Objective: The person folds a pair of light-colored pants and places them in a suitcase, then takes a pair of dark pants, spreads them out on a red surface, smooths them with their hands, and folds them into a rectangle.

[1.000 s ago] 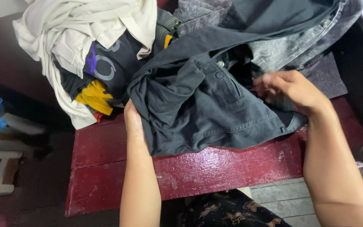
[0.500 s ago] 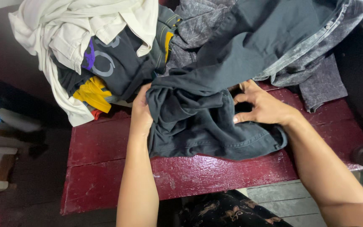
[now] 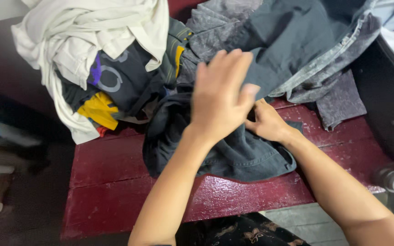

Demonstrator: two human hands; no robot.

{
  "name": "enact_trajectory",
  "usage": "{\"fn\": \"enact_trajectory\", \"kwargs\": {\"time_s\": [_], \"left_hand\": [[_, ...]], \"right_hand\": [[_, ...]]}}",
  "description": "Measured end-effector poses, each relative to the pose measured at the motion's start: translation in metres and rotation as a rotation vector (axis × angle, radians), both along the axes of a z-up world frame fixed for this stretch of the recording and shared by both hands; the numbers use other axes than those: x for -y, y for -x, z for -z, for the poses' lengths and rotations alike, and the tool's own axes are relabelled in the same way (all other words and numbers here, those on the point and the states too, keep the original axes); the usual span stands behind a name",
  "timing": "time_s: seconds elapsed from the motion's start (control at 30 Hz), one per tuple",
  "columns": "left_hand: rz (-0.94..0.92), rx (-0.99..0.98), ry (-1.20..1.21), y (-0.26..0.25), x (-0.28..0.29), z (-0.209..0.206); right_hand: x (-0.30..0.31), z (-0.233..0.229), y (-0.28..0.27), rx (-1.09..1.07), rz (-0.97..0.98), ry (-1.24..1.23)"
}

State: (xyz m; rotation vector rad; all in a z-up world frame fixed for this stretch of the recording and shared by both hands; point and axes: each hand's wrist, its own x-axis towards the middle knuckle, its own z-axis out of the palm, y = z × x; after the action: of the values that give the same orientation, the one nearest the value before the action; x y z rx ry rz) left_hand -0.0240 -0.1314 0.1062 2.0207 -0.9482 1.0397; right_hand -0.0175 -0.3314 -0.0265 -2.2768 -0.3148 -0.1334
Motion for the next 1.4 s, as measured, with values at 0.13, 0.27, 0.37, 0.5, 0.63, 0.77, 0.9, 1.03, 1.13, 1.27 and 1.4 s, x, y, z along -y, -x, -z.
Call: {"fn": "enact_trajectory", "kwargs": {"time_s": [0.13, 0.27, 0.37, 0.5, 0.63, 0.77, 0.9, 1.03, 1.13, 1.27, 1.4], "left_hand": [[-0.223, 0.172, -0.178, -0.026, 0.027, 0.018], [-0.174, -0.388, -0.285, -0.040, 0.015, 0.027], [-0.163, -0.222, 0.155, -0.044, -0.025, 0.016], [-0.371, -0.172, 0.382, -0.045, -0.115, 0.004], [-0.589, -0.166, 0.524, -0.027, -0.220, 0.024], [-0.770, -0.098, 0.449, 0.006, -0.275, 0.050], [-0.672, -0.184, 0.177, 0.038, -0.250, 0.034], [-0.601, -0.325, -0.350, 0.044, -0.196, -0.003], [-0.426, -0.381, -0.534, 0.033, -0.169, -0.003], [-0.532, -0.534, -0.541, 0.019, -0.175, 0.031], [-0.578, -0.583, -0.246, 0.023, -0.206, 0.053]], "right_hand": [[0.002, -0.010, 0.000, 0.054, -0.025, 0.115], [0.002, -0.025, 0.005, 0.036, -0.141, 0.035], [0.004, -0.023, 0.006, 0.022, -0.118, 0.103], [0.008, -0.012, 0.002, 0.324, -0.085, 0.136], [0.023, -0.003, -0.010, 0.500, -0.086, 0.144], [0.041, -0.010, -0.010, -0.258, 0.155, -0.722], [0.031, -0.040, 0.009, -0.402, 0.160, -0.598], [-0.002, -0.042, 0.006, -0.015, -0.335, -0.282], [-0.001, -0.039, 0.009, -0.376, -0.245, -0.306], [0.013, -0.041, 0.011, -0.350, -0.128, -0.265], [0.033, -0.048, 0.014, -0.352, -0.015, -0.307]]}}
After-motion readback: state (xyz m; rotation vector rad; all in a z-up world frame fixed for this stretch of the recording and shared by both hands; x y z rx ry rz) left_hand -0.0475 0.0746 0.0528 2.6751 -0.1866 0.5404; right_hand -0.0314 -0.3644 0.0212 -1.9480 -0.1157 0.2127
